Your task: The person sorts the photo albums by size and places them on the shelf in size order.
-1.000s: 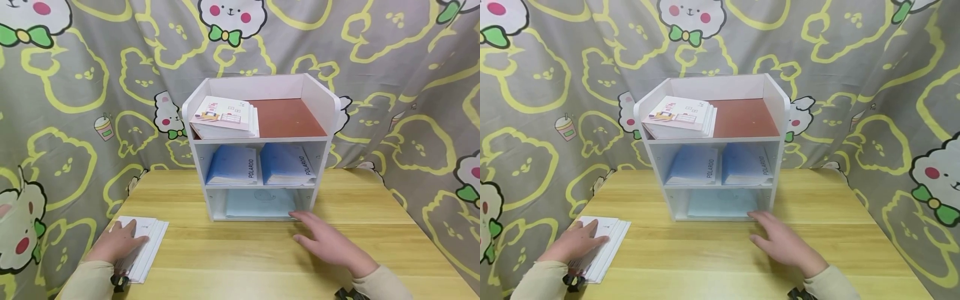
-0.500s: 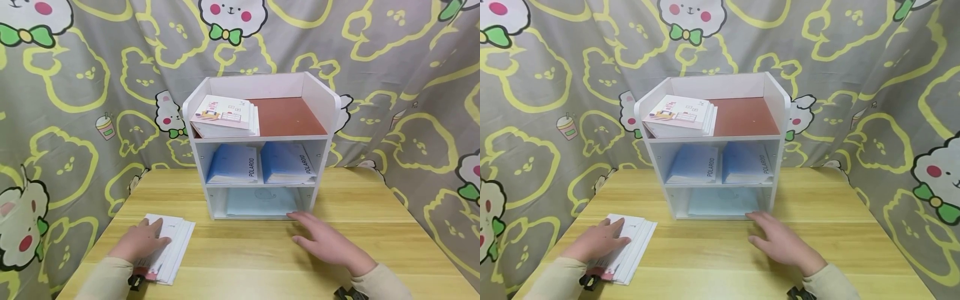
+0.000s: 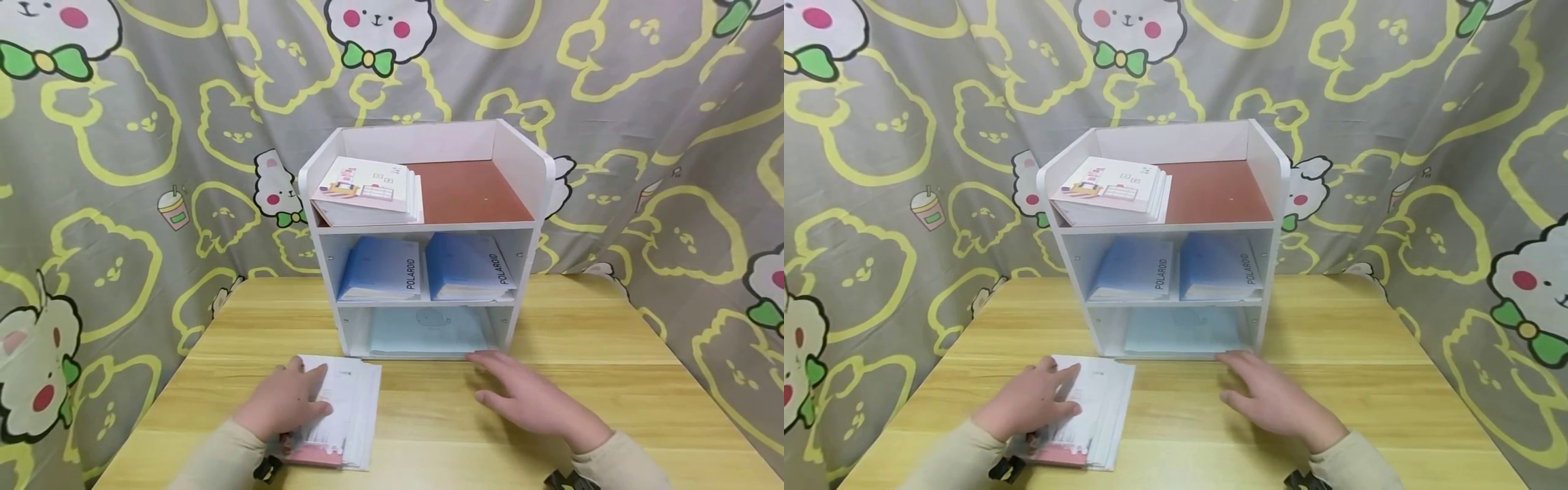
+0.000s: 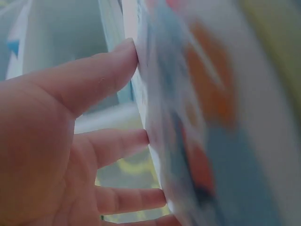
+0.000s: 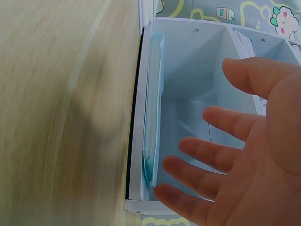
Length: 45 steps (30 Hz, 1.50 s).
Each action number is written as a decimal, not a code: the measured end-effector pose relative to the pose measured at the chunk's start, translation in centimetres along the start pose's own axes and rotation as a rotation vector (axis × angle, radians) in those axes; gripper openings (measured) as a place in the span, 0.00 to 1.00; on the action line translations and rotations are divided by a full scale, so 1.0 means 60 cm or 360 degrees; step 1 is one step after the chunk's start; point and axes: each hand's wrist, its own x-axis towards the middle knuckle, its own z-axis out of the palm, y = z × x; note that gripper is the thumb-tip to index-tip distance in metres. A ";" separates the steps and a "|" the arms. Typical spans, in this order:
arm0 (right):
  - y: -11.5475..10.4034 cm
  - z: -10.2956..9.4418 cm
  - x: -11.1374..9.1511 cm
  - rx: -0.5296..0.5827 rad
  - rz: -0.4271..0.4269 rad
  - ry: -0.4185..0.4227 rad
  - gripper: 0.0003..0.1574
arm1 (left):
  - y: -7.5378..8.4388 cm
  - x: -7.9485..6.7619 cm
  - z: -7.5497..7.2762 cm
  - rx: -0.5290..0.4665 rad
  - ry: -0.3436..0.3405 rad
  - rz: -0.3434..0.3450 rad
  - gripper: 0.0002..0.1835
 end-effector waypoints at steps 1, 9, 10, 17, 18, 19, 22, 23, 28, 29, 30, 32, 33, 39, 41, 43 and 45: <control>0.000 0.000 0.000 0.0001 -0.0001 -0.0004 0.37 | 0.011 0.002 0.001 -0.0001 0.0001 0.0033 0.43; -0.001 0.003 0.000 0.0029 -0.0016 -0.0034 0.36 | 0.091 0.022 0.016 0.0005 0.0089 0.0237 0.44; -0.001 0.004 0.000 0.0034 -0.0017 -0.0037 0.36 | 0.101 0.025 0.018 0.0012 0.0102 0.0252 0.44; -0.002 0.005 0.001 0.0035 -0.0018 -0.0056 0.36 | 0.171 0.042 0.025 0.0130 0.0170 0.0293 0.45; -0.002 0.006 0.001 0.0035 -0.0017 -0.0059 0.35 | 0.181 0.044 0.025 0.0153 0.0170 0.0291 0.46; -0.002 0.006 0.001 0.0038 -0.0017 -0.0060 0.35 | 0.190 0.046 0.025 0.0164 0.0166 0.0289 0.46; -0.003 0.007 0.001 0.0056 -0.0018 -0.0064 0.35 | 0.213 0.051 0.026 0.0186 0.0158 0.0301 0.46; -0.003 0.008 0.001 0.0065 -0.0017 -0.0070 0.35 | 0.220 0.054 0.026 0.0187 0.0155 0.0307 0.46; -0.003 0.016 0.001 0.0094 -0.0008 -0.0130 0.36 | 0.247 0.063 0.030 0.0189 0.0156 0.0299 0.45; -0.003 0.017 0.001 0.0102 0.0000 -0.0145 0.36 | 0.250 0.064 0.031 0.0194 0.0157 0.0295 0.45; -0.003 0.019 0.001 0.0110 0.0008 -0.0157 0.37 | 0.253 0.066 0.032 0.0199 0.0161 0.0292 0.45; -0.003 0.020 0.000 0.0128 0.0035 -0.0177 0.37 | 0.255 0.069 0.034 0.0180 0.0154 0.0285 0.45; -0.003 0.020 0.001 0.0150 0.0054 -0.0182 0.36 | 0.255 0.070 0.035 0.0164 0.0147 0.0283 0.45; 0.007 0.007 0.002 0.0492 0.0239 -0.0209 0.35 | 0.227 0.074 0.042 -0.0200 0.0179 0.0324 0.38; 0.015 -0.001 0.001 0.0791 0.0332 -0.0258 0.36 | 0.209 0.071 0.045 -0.0453 0.0175 0.0331 0.38; 0.024 -0.007 -0.001 0.1146 0.0437 -0.0313 0.38 | 0.191 0.069 0.046 -0.0754 0.0153 0.0313 0.40; 0.033 -0.010 -0.005 0.1514 0.0522 -0.0361 0.39 | 0.173 0.065 0.048 -0.1096 0.0086 0.0259 0.44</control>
